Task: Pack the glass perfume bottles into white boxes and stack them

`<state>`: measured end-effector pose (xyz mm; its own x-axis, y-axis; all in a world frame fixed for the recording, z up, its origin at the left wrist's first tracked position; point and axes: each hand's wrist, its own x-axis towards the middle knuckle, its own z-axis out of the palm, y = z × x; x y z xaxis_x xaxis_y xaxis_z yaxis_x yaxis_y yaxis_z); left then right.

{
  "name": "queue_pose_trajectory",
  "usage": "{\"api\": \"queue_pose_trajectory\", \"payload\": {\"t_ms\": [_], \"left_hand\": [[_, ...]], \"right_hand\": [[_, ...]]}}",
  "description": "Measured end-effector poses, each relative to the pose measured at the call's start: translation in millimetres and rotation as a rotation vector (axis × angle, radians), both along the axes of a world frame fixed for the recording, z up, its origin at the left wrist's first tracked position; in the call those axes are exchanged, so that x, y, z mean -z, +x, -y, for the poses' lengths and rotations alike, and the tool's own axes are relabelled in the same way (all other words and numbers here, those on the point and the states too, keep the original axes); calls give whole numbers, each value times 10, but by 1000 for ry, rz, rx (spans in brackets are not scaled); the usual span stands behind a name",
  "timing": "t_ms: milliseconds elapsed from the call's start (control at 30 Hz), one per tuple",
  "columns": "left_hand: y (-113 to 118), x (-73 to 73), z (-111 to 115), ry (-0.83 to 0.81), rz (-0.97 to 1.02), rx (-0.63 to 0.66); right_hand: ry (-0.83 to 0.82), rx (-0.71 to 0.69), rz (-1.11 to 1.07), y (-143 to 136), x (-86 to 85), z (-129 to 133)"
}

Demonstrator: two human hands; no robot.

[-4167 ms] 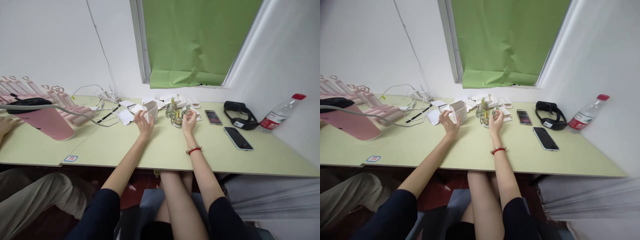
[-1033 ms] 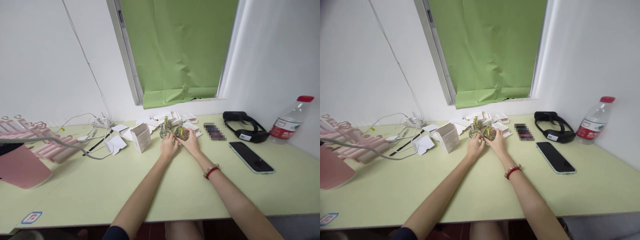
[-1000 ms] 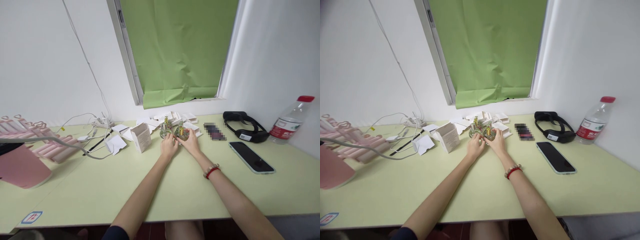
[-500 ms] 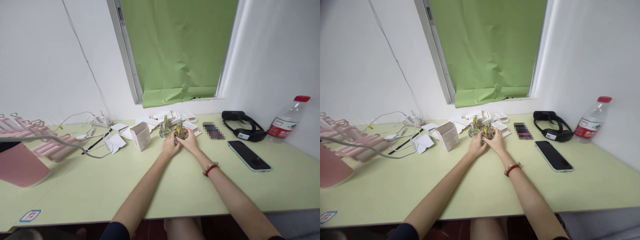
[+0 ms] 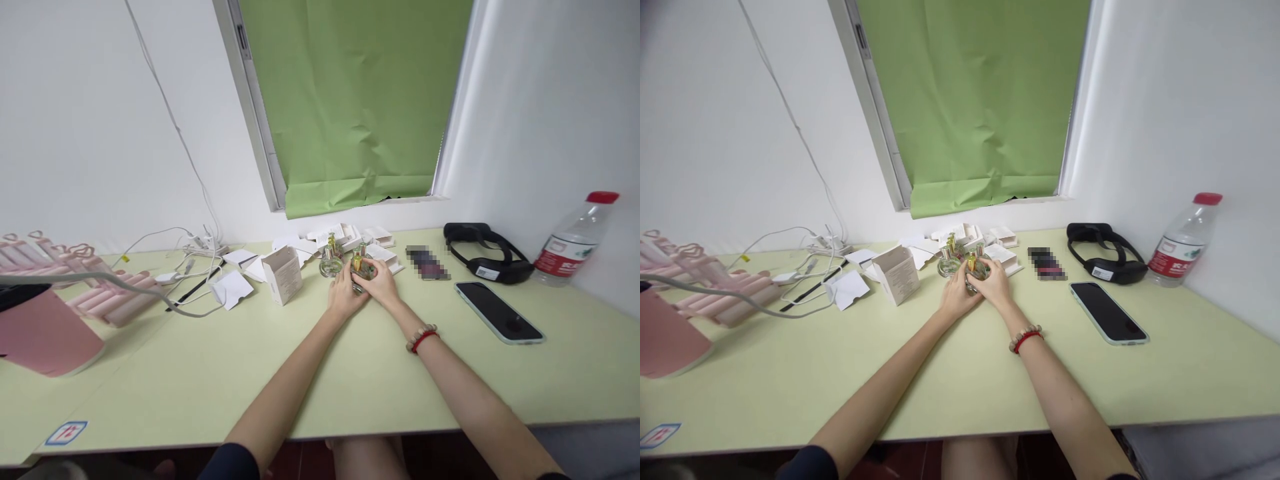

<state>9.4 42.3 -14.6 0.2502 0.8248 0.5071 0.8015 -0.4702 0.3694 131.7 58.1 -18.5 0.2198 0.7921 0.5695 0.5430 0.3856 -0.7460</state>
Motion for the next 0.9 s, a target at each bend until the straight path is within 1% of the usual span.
{"api": "queue_pose_trajectory", "payload": {"t_ms": [133,233,433,500,600,700,767,900], "left_hand": [[-6,12,-15,-17,45,37],[-11,5,-16,-15,53,20],[-6,-22,15,-25,-27,-11],[-5,-26,21,-21,-42,-23],[-4,-27,20,-20,-48,-33],[0,-28,16,-34,-44,-30],[4,-33,18,-39,-42,-27],[13,-47,32,-42,-39,-15]], "right_hand": [[4,-26,-33,9,-14,6],[13,-43,-100,20,-19,-3],[30,-98,-304,65,6,-50],[23,-87,-341,78,12,-57],[20,-10,-310,89,11,-55],[56,50,-243,86,15,-53],[33,37,-233,81,31,-57],[-103,-34,-185,77,88,-75]]}}
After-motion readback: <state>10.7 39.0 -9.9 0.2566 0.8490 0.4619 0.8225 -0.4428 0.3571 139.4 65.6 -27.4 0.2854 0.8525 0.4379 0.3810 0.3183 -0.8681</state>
